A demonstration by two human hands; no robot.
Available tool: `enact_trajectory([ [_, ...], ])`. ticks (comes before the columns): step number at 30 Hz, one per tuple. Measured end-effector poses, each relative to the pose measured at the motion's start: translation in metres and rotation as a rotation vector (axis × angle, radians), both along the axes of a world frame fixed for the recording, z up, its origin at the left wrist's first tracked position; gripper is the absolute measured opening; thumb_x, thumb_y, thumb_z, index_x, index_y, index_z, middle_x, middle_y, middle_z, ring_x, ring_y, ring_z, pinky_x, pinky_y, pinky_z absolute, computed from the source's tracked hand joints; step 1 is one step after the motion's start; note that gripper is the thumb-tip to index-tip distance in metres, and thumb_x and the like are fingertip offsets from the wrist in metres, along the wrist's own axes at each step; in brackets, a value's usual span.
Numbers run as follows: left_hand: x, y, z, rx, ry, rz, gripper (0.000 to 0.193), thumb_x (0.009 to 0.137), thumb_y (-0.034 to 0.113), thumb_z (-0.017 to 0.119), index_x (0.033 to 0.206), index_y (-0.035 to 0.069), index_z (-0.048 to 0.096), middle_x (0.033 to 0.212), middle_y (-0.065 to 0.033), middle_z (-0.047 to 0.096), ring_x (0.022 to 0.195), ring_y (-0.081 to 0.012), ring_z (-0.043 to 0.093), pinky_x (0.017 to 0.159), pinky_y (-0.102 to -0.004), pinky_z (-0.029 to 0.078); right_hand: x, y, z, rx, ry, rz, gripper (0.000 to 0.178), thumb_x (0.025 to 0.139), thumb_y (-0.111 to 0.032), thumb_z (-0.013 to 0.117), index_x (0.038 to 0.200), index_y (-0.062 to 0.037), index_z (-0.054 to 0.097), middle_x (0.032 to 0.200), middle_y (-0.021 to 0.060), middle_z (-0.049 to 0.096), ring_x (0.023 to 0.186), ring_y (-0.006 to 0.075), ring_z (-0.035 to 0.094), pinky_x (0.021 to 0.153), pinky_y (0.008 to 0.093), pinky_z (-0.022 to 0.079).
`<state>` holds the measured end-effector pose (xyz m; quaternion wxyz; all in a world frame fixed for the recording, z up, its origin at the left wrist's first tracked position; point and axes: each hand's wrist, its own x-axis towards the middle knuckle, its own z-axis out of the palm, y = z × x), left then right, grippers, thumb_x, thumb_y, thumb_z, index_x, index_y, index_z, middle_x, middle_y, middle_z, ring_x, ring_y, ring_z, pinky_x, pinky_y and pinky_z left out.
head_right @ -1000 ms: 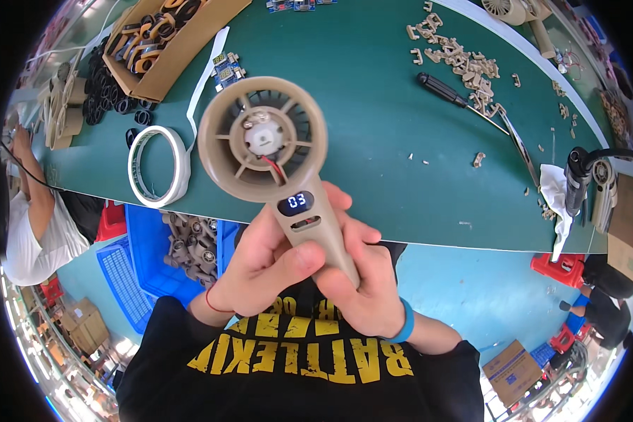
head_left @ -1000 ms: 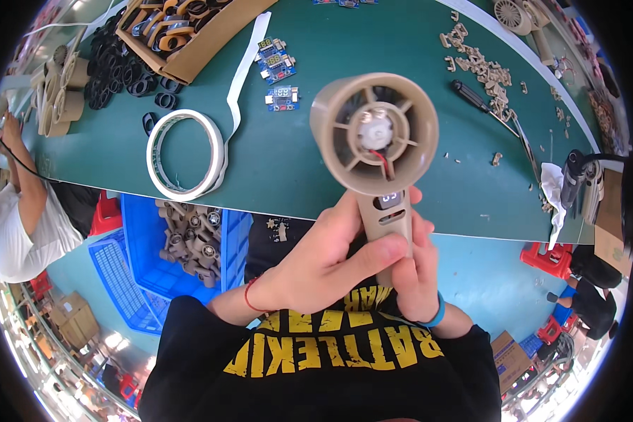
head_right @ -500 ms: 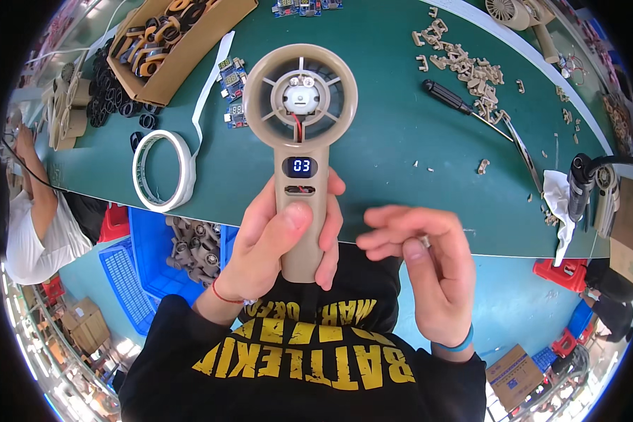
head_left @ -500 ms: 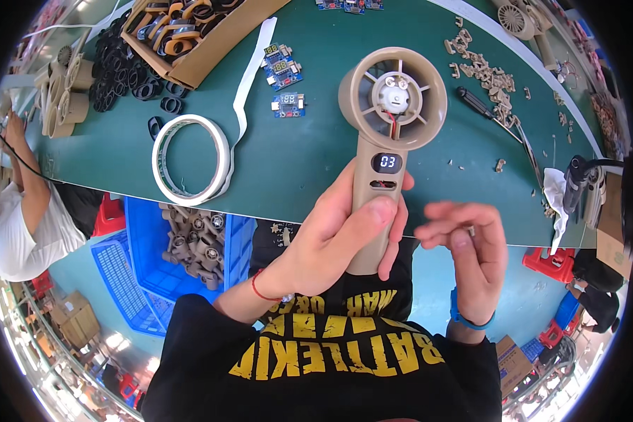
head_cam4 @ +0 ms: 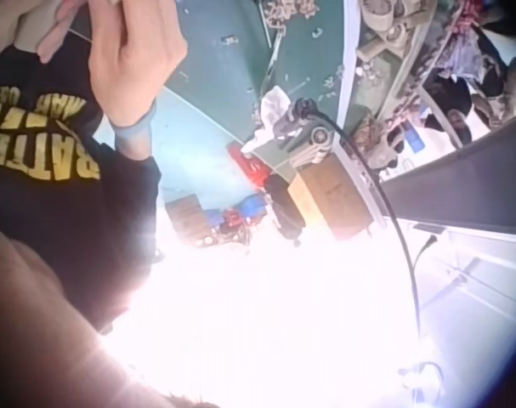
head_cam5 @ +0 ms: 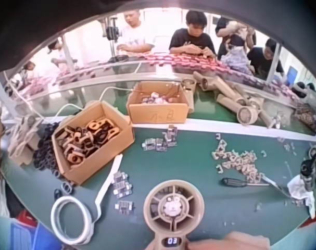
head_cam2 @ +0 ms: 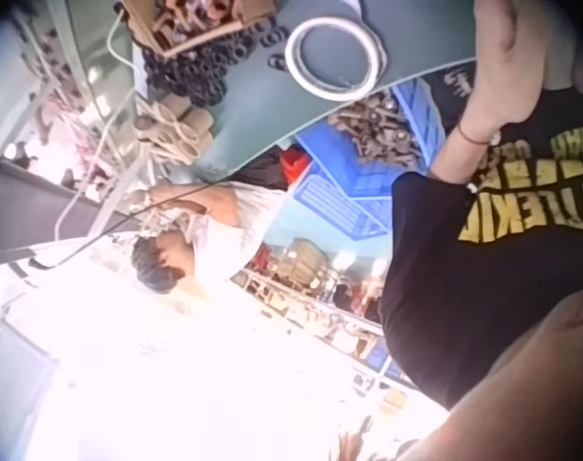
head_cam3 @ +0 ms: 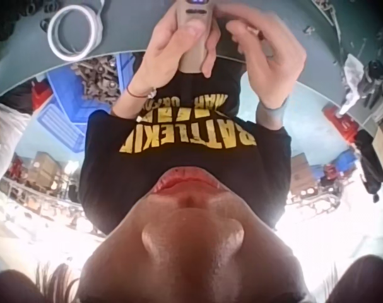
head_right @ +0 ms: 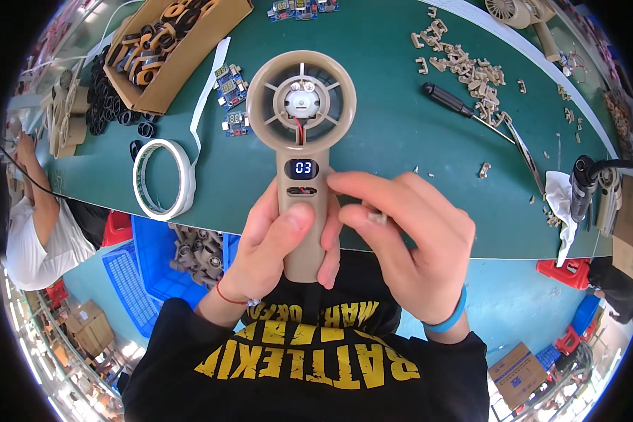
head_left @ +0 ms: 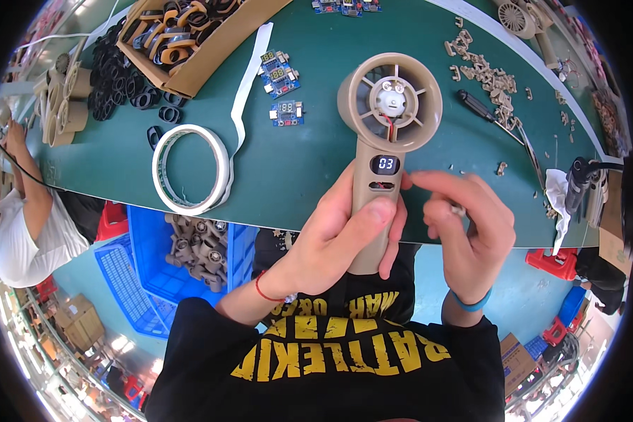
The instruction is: Assemble small portable fans by installing batteries, circuit boards, and fastening the plastic casing using an electric screwdriver.
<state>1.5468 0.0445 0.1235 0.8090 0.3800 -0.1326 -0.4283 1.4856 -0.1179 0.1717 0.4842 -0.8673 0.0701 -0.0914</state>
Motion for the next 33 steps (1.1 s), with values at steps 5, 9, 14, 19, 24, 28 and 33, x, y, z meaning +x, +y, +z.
enact_trajectory([
  [5, 0.002, -0.001, 0.002, 0.03, 0.037, -0.019, 0.033, 0.102, 0.019, 0.04, 0.127, -0.001, 0.035, 0.087, -0.0104, 0.054, 0.058, -0.0143, 0.057, 0.056, -0.0256, 0.047, 0.011, 0.014, -0.005, 0.257, -0.031, -0.271, 0.016, 0.082, 0.011, 0.063, 0.095, 0.0027, 0.068, 0.078, 0.0068, 0.064, 0.058, 0.0092, 0.058, 0.05, 0.0202, 0.045],
  [9, 0.002, -0.001, 0.003, 0.019, 0.032, -0.013, 0.032, 0.101, 0.019, 0.04, 0.127, -0.001, 0.036, 0.087, -0.0107, 0.053, 0.057, -0.0145, 0.057, 0.055, -0.0256, 0.047, 0.009, 0.008, -0.001, 0.173, 0.07, -0.111, 0.015, 0.078, 0.009, 0.07, 0.091, 0.0022, 0.068, 0.08, 0.0063, 0.066, 0.059, 0.0095, 0.06, 0.051, 0.021, 0.046],
  [14, 0.003, -0.001, 0.005, 0.036, 0.045, -0.001, 0.032, 0.102, 0.021, 0.039, 0.125, -0.001, 0.037, 0.086, -0.0105, 0.053, 0.057, -0.0147, 0.056, 0.052, -0.0256, 0.046, 0.011, 0.005, 0.002, 0.147, 0.036, -0.108, 0.014, 0.072, 0.008, 0.077, 0.084, 0.0023, 0.07, 0.08, 0.0065, 0.067, 0.062, 0.0094, 0.06, 0.053, 0.0212, 0.044],
  [19, 0.001, -0.002, 0.004, 0.053, 0.074, 0.029, 0.032, 0.102, 0.022, 0.04, 0.124, -0.001, 0.037, 0.086, -0.0103, 0.053, 0.055, -0.015, 0.056, 0.05, -0.0255, 0.046, 0.013, 0.003, -0.002, 0.064, -0.048, -0.122, 0.02, 0.069, 0.008, 0.078, 0.088, 0.0027, 0.072, 0.081, 0.0043, 0.062, 0.069, 0.0088, 0.054, 0.058, 0.0228, 0.04],
  [24, 0.001, -0.004, 0.004, 0.045, 0.071, 0.037, 0.031, 0.102, 0.021, 0.04, 0.124, 0.0, 0.037, 0.086, -0.0099, 0.053, 0.054, -0.0152, 0.056, 0.05, -0.0255, 0.046, 0.013, 0.004, 0.004, 0.215, 0.021, -0.121, 0.025, 0.072, 0.01, 0.072, 0.096, 0.0029, 0.071, 0.087, 0.0033, 0.056, 0.073, 0.0093, 0.051, 0.063, 0.0216, 0.039],
  [28, 0.003, -0.005, 0.004, 0.047, 0.057, 0.023, 0.032, 0.102, 0.021, 0.04, 0.126, 0.0, 0.036, 0.086, -0.0096, 0.053, 0.056, -0.0154, 0.057, 0.051, -0.0256, 0.047, 0.012, 0.004, 0.0, 0.261, 0.006, -0.013, 0.03, 0.081, 0.008, 0.06, 0.109, 0.0031, 0.069, 0.094, 0.0056, 0.055, 0.08, 0.01, 0.052, 0.069, 0.0209, 0.041],
  [33, 0.003, -0.004, 0.0, 0.001, 0.036, 0.001, 0.036, 0.103, 0.022, 0.04, 0.131, 0.001, 0.034, 0.089, -0.0095, 0.052, 0.058, -0.0152, 0.057, 0.053, -0.0256, 0.048, 0.011, 0.005, -0.004, 0.022, -0.077, 0.028, 0.033, 0.081, 0.012, 0.058, 0.111, 0.0032, 0.068, 0.09, 0.0092, 0.062, 0.078, 0.0138, 0.06, 0.07, 0.0239, 0.047],
])
